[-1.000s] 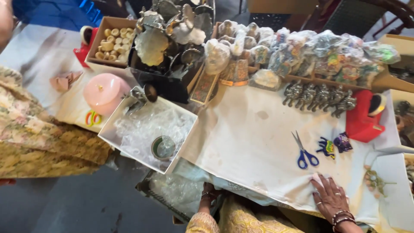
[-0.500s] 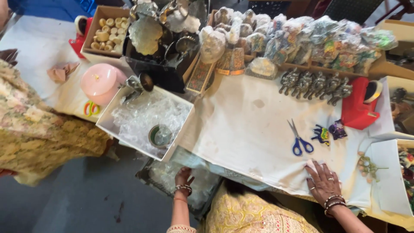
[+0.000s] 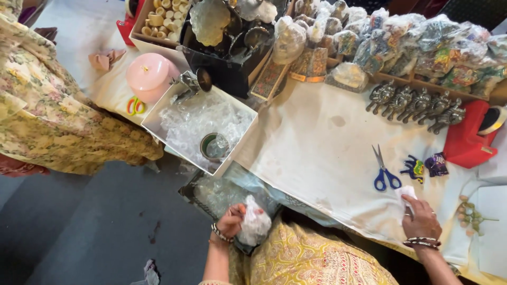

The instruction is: The person prepares a piece of bubble wrap and places a small metal figurine on it. They then use a cloth to wipe the figurine before wrapping it securely in the bubble wrap.

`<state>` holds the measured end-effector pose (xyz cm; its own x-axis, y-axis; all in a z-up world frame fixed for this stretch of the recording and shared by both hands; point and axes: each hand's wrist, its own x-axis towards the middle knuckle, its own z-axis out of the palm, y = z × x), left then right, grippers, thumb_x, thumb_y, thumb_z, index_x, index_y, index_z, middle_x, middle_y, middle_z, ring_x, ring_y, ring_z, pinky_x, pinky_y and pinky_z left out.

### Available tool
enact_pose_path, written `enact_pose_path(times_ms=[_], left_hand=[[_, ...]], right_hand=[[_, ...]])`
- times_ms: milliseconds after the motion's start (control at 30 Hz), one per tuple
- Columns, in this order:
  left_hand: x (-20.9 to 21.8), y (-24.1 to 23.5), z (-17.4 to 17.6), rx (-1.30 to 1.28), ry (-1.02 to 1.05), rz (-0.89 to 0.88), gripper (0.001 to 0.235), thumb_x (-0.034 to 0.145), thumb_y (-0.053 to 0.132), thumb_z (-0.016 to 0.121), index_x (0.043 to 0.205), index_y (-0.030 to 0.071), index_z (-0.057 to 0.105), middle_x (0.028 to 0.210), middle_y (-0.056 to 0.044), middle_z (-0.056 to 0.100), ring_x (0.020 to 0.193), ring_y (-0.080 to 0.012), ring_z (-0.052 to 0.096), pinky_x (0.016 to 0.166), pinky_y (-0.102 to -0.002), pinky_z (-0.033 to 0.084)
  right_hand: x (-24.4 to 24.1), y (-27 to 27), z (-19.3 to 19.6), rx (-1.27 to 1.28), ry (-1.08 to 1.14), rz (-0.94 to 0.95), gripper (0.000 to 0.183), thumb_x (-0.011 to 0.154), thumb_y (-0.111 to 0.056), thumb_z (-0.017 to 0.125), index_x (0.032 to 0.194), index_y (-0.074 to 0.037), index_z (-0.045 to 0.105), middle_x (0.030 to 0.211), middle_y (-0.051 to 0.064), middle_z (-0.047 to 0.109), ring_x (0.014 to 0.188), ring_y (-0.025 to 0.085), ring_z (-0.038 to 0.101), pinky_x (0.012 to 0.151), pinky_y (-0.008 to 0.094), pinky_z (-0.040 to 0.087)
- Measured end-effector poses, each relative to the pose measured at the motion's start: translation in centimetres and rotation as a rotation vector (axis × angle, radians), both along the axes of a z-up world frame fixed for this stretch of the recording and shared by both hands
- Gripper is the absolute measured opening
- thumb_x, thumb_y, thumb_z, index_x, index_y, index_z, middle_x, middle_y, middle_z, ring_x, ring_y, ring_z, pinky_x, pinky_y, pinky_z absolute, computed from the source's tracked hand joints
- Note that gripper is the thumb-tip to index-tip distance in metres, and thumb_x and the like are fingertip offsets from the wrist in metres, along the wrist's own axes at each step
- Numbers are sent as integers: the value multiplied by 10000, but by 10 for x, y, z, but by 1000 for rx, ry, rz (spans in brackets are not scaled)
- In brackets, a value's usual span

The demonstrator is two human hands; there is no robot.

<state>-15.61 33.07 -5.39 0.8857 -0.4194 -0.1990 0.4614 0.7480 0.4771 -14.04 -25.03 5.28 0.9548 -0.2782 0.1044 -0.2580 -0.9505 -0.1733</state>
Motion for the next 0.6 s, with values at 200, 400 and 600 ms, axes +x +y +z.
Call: enact_pose_path(times_ms=[200, 400, 600], left_hand=[[28, -48, 20, -69, -275, 24, 325, 709, -142, 562, 963, 10, 697, 942, -37, 648, 877, -149, 590, 809, -279, 447], [70, -171, 188, 425, -494, -36, 319, 837, -28, 644, 1130, 63, 730, 1283, -121, 693, 1247, -220, 631, 1121, -407, 488], [60, -203, 224, 814, -1022, 43, 421, 842, 17, 748, 1260, 24, 695, 1372, -164, 657, 1376, -296, 548, 1189, -445, 401]], right_hand=[[27, 91, 17, 501, 33, 249, 275, 924, -407, 685, 1105, -217, 767, 1055, 61, 784, 847, 226, 754, 705, 379, 604], [38, 205, 83, 1014, 263, 658, 776, 754, -239, 785, 1447, -73, 477, 1304, 170, 640, 1096, 283, 688, 810, 405, 613], [51, 155, -5, 1832, 338, 327, 399, 910, -100, 636, 1294, -4, 580, 1175, 101, 709, 1043, 220, 726, 863, 375, 609]])
